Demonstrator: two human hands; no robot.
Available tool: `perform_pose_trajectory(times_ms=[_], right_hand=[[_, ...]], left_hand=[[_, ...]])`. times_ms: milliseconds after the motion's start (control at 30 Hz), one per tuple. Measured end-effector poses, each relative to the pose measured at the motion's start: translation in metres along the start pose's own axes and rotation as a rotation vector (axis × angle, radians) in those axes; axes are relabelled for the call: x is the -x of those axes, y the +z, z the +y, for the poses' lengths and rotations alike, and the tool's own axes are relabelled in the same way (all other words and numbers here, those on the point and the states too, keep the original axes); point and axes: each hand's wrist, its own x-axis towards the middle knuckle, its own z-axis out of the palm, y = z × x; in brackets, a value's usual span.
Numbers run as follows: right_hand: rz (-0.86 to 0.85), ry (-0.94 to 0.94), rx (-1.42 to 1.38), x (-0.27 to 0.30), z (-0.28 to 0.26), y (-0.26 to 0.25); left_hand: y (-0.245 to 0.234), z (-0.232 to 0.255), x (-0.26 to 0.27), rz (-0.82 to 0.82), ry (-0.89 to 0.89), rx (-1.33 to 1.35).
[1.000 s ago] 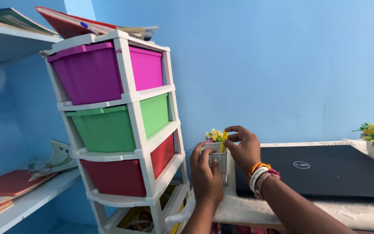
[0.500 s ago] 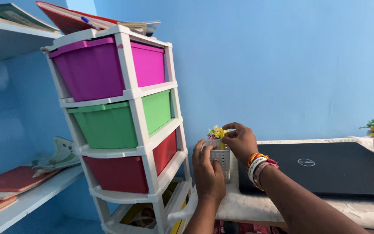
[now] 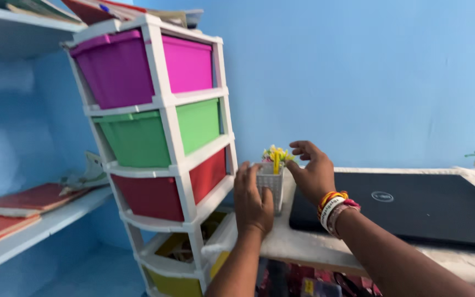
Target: The person wipes a small table with a pink cloth, places a white cloth on it, and then arranges a laptop, a small potted plant, a basket, and pens on the table. The person also wipes a wall niche and places a small potted plant inside it.
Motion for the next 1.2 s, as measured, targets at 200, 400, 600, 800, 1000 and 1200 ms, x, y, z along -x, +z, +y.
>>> perform_pose_trajectory(times_ms=[200,400,600,800,1000,1200], right_hand=[[0.227,-0.412,0.146,0.024,-0.021,-0.017],[0.251,-0.675,0.089,0.107,-0.099,-0.021],[0.047,-0.509,-0.119,0.231,-0.148,0.056],[-0.371,-0.106,-0.222,0.375,-0.144,0.174],[-0.819,-0.014,0.019,0.497,-0.101,0.231],[-1.047,0.181,0.196,0.545,-0.089,0.234]], left_hand=[[-0.011,0.016,0.000,0.153,0.058,-0.020],[-0.084,0.035,0.025,0.364,0.020,-0.067],[-0.235,-0.014,0.118,0.248,-0.230,-0.114],[-0.348,-0.081,0.251,-0.055,-0.534,-0.193],[-0.417,-0.108,0.360,-0.534,-0.594,-0.351],[-0.425,-0.133,0.390,-0.691,-0.417,-0.417]])
